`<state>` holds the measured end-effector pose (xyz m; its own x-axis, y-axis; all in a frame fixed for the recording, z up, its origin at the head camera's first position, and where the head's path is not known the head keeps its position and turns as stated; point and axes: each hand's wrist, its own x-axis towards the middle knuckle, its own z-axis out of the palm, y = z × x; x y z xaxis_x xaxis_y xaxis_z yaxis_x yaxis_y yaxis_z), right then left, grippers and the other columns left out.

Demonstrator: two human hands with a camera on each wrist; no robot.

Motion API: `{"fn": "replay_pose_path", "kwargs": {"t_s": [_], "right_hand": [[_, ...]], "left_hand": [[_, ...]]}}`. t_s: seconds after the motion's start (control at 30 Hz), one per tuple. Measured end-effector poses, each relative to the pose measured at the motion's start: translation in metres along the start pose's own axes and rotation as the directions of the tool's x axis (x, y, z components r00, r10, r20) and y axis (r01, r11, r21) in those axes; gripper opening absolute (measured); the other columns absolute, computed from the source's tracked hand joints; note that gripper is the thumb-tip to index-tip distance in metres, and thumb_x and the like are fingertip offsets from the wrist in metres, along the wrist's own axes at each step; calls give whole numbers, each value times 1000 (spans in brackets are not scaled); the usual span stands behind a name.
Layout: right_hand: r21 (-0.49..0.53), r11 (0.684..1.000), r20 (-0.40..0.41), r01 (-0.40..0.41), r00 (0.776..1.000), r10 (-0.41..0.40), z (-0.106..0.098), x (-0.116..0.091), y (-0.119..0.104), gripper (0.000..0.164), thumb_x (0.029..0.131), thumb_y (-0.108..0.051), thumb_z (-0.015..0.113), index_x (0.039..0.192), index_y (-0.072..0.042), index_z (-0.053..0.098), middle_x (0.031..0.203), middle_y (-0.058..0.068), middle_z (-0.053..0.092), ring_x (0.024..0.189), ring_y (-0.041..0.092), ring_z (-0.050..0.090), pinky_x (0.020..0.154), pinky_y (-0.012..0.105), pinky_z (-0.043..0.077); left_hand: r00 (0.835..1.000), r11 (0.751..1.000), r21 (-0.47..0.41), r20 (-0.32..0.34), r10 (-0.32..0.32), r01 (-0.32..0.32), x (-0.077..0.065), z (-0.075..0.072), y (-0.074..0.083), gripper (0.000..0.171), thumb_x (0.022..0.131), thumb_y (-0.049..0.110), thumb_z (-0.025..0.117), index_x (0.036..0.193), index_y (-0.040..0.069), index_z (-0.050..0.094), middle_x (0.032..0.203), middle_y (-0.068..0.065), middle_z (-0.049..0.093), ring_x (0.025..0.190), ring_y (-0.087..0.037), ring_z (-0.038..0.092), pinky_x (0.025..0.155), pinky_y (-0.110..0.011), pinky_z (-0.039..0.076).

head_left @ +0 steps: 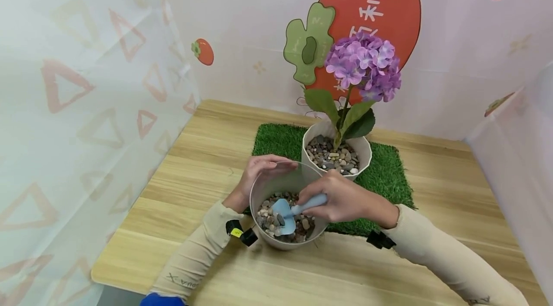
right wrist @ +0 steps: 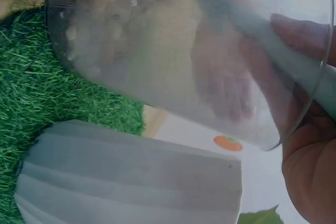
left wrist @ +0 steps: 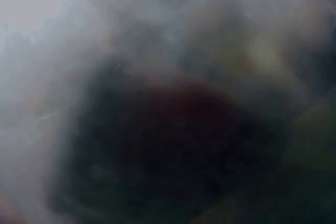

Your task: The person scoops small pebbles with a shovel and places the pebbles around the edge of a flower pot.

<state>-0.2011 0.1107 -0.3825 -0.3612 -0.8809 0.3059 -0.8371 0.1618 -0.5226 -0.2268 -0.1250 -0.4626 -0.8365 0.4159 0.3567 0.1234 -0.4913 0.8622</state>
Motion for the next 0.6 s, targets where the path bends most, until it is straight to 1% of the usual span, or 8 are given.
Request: {"fn": "replay_pose_path", "kwargs": {"t_s": [0.03,0.13,0.23,0.27,0.37,0.47,0.53,0.6], "right_hand": [[-5,1000,-28,2,1000,-2,-1,-2,0,15,76,-8,78,90,-13,76,87,0,77,61,-8,62,50,4,46],[-1,1000,-110,15,994,-15,-2,-8,0,17,75,-9,79,92,-14,76,88,0,77,59,-8,61,49,5,46],[17,999,-180,30,983,-27,-3,-13,0,20,74,-8,80,93,-15,76,88,-1,77,59,-7,62,49,6,47],[31,999,-203,41,978,-34,-4,-15,0,21,73,-6,80,93,-14,76,88,1,77,58,-7,62,49,7,47],[51,997,-279,50,960,-33,-7,-19,-3,24,71,-2,82,92,-12,76,87,4,77,58,-6,63,50,8,48],[81,996,-342,43,940,-13,-11,-21,-10,25,67,5,81,89,-7,76,83,10,76,56,-3,62,49,10,48],[111,994,-369,19,929,23,-13,-22,-16,25,66,8,81,87,-3,75,82,12,76,56,0,63,48,11,47],[148,989,-385,-7,921,64,-13,-27,-15,25,66,9,80,87,-3,75,82,13,76,56,1,63,48,13,47]], "left_hand": [[1000,1000,15,12,11,-11,0,-1,-1,40,98,12,36,120,-10,60,121,-19,68,120,-35,62,108,-48,46],[1000,1000,10,17,22,-22,1,-2,-2,39,98,11,36,119,-10,60,121,-19,68,119,-36,62,108,-48,46],[1000,1000,-7,5,16,-16,1,-2,-1,38,97,13,39,118,-11,61,119,-20,68,118,-35,63,108,-47,46],[1000,1000,-17,-2,6,-6,1,0,0,38,97,14,41,117,-11,61,119,-20,68,118,-35,63,108,-47,45],[1000,999,-41,-5,-16,16,1,0,1,38,97,14,41,118,-12,60,120,-21,67,119,-35,62,109,-48,44],[1000,999,-40,-3,-26,26,0,0,2,39,98,15,40,119,-13,59,121,-21,67,119,-35,62,109,-49,44],[1000,999,-37,-3,-30,30,-1,0,2,39,98,15,40,119,-12,60,121,-20,68,119,-35,62,109,-49,44],[1000,999,-28,2,-31,31,-1,-1,1,39,98,15,39,119,-8,61,121,-18,68,119,-33,63,109,-48,44]]}}
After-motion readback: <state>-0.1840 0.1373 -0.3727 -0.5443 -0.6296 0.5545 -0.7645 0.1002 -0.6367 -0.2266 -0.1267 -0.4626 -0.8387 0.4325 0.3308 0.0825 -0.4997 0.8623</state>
